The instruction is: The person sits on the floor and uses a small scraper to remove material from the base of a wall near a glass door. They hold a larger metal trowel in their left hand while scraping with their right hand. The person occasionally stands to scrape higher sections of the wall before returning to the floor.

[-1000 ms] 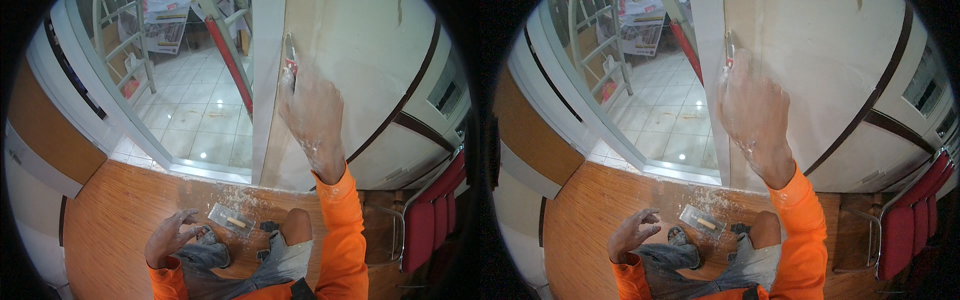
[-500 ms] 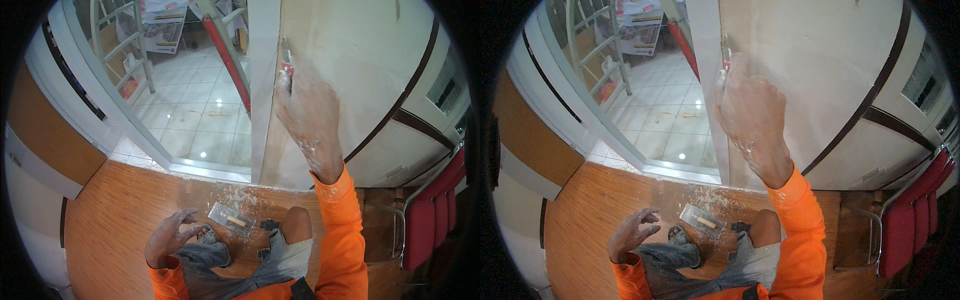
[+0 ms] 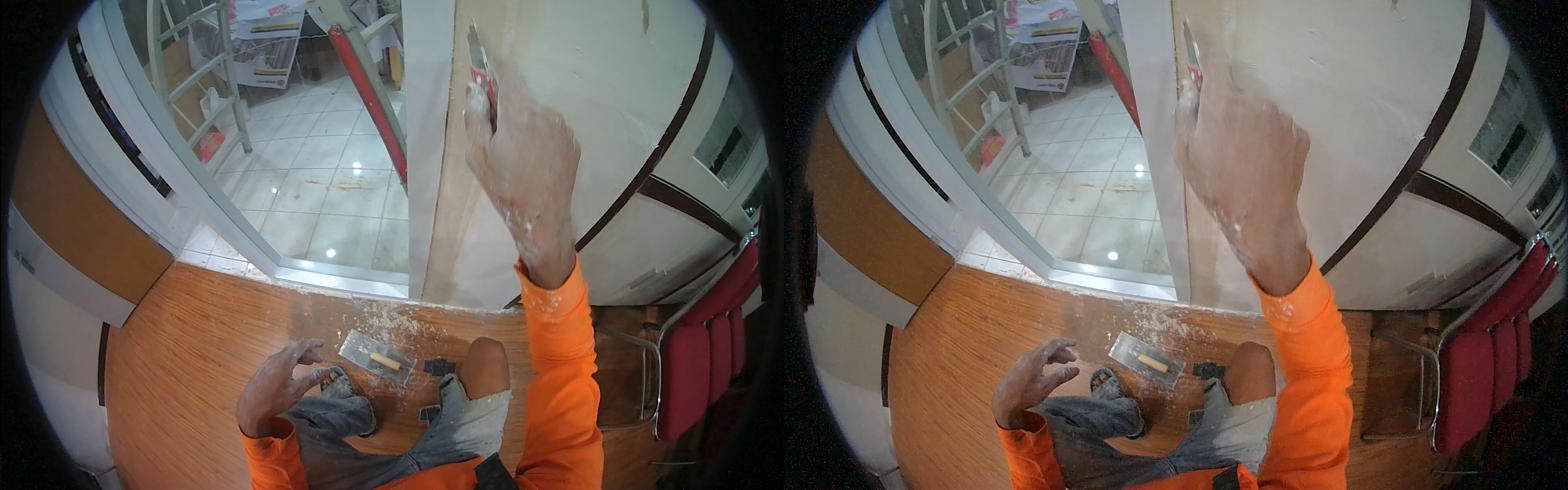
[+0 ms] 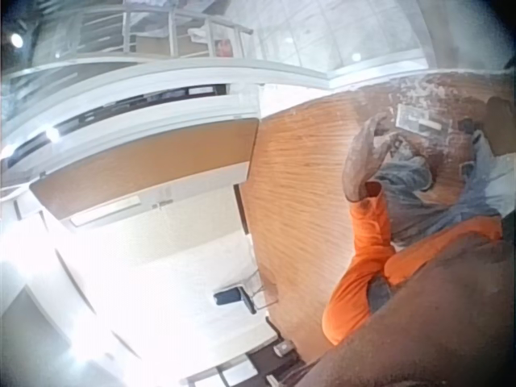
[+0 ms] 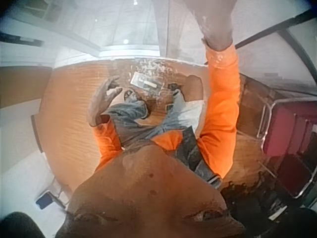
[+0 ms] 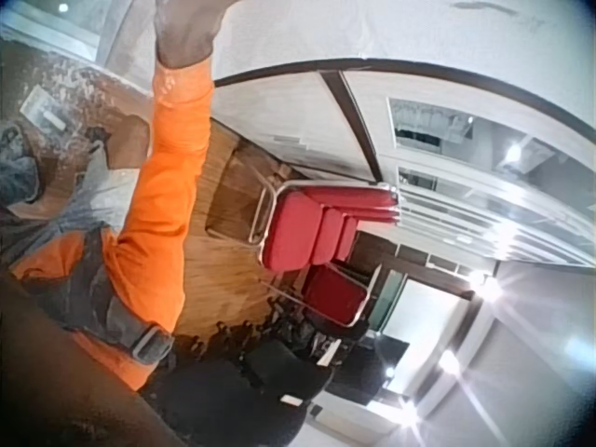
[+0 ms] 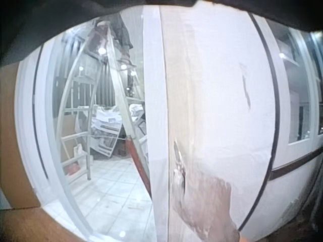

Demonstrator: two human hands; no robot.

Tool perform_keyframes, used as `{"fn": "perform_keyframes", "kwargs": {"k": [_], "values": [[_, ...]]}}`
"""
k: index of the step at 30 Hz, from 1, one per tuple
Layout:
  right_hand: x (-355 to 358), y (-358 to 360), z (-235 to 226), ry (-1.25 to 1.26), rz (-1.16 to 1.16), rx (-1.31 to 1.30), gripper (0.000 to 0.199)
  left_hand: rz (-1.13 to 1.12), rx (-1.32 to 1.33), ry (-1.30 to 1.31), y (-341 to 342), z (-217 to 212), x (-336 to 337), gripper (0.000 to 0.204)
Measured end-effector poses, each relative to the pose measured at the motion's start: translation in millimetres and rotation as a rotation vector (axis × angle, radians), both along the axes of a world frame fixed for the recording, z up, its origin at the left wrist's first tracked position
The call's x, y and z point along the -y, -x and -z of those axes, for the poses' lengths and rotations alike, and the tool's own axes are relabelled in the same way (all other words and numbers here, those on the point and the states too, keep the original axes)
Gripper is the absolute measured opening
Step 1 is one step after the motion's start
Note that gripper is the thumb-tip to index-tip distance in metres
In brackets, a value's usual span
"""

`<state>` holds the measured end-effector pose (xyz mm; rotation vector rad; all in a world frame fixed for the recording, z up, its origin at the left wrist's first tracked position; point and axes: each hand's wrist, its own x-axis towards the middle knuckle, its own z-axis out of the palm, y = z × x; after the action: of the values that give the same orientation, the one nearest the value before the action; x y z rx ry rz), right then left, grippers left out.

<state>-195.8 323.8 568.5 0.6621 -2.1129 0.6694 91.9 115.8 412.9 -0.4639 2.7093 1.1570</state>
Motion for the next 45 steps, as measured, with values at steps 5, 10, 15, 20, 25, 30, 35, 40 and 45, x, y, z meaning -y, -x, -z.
{"fn": "perform_keyframes", "kwargs": {"k": [5, 10, 15, 20, 25, 30, 35, 40, 45], "values": [[-0.4, 13.0, -7.8, -0.119, 0.060, 0.020, 0.024, -0.013, -0.014, 0.003, -1.8, 0.5, -1.6, 0.050], [-9.9, 2.5, 26.3, -0.250, 0.031, 0.088, 0.022, -0.019, -0.030, 0.018, -6.0, -0.1, 0.4, 0.050], [-26.0, -2.8, 34.3, -0.342, 0.054, 0.176, 0.025, -0.013, -0.032, 0.019, -3.6, -4.4, -1.9, 0.050], [-9.7, 8.9, -5.1, -0.136, -0.004, 0.079, 0.025, 0.016, -0.050, 0.008, -0.9, 0.6, -1.4, 0.051], [-2.0, 13.9, 21.4, -0.190, -0.006, 0.103, 0.024, 0.027, -0.034, 0.011, 1.5, -5.3, -4.4, 0.052], [-23.1, 4.8, 68.6, -0.312, -0.117, 0.177, 0.017, 0.013, -0.023, 0.009, -1.0, -1.2, -1.0, 0.052], [-13.2, -7.0, 21.0, -0.112, -0.065, 0.182, 0.027, 0.016, 0.000, -0.010, -0.6, 2.9, -0.6, 0.052], [-7.2, 13.7, 18.9, -0.165, -0.073, 0.063, 0.020, 0.018, 0.010, -0.015, 5.2, 3.0, -4.7, 0.051], [-38.3, 14.8, 88.6, -0.329, -0.215, -0.026, 0.019, 0.011, 0.020, 0.042, 14.8, -3.2, -8.3, 0.054]]}}
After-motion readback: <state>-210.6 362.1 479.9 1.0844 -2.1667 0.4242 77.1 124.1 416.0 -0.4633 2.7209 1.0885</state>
